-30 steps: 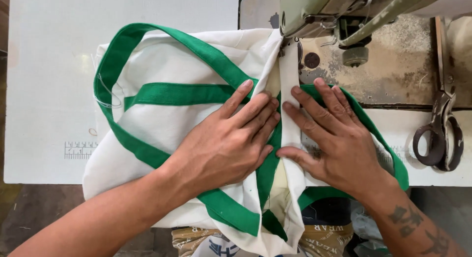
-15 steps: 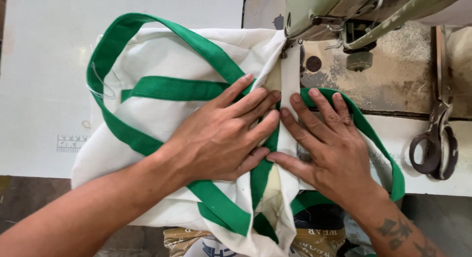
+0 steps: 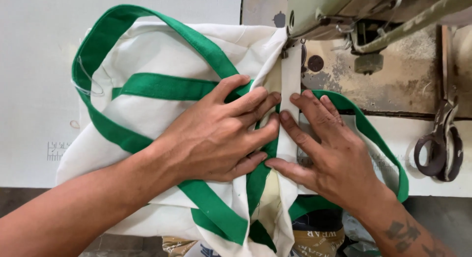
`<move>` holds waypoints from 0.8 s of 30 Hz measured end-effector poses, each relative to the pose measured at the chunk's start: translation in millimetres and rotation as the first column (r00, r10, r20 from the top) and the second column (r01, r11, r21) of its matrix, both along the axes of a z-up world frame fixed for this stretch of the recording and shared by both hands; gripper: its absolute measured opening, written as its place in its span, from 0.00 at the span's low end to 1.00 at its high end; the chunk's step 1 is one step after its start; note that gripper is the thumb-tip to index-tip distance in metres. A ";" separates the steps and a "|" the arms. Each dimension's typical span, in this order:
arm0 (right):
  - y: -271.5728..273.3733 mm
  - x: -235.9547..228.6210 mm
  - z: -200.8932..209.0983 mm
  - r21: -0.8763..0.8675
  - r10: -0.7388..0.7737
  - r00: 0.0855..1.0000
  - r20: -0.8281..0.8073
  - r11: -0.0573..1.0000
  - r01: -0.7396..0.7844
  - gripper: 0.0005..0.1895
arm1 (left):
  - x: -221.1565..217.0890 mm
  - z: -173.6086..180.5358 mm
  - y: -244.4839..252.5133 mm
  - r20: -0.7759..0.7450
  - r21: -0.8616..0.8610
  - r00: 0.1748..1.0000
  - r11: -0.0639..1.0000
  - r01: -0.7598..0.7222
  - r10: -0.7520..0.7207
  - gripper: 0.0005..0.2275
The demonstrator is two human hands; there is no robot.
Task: Sewing and aligning the edges of a white canvas tote bag with green straps using an industrial sewing machine.
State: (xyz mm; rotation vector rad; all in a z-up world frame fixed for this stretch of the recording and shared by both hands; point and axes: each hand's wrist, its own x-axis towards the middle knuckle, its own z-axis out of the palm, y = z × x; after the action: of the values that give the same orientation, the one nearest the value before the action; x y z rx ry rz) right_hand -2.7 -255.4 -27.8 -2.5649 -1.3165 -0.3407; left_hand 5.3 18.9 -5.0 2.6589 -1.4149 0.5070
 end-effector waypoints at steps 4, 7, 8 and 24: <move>-2.6 7.0 -3.6 0.019 -0.020 0.999 -0.033 1.000 0.021 0.44 | 7.9 -1.3 4.2 -0.027 -0.006 1.000 1.000 0.010 -0.010 0.24; -1.4 18.2 -3.3 -0.022 -0.014 1.000 0.005 1.000 0.014 0.45 | 17.9 -2.7 6.8 -0.008 -0.024 1.000 1.000 0.001 -0.001 0.25; -0.7 21.7 -3.2 -0.003 -0.025 1.000 -0.013 1.000 0.025 0.43 | 21.6 -2.7 8.0 -0.003 -0.021 1.000 1.000 0.007 -0.007 0.26; 1.7 59.5 -11.5 0.077 -0.036 0.998 -0.057 0.996 0.041 0.44 | 64.9 -10.7 15.5 0.039 -0.049 0.998 0.998 0.045 -0.043 0.27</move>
State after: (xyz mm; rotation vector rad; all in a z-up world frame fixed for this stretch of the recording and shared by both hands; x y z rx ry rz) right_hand 56.7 -253.7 -39.3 -2.5193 -1.2117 -0.3190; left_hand 70.2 34.4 -15.7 2.5868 -1.4481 0.5836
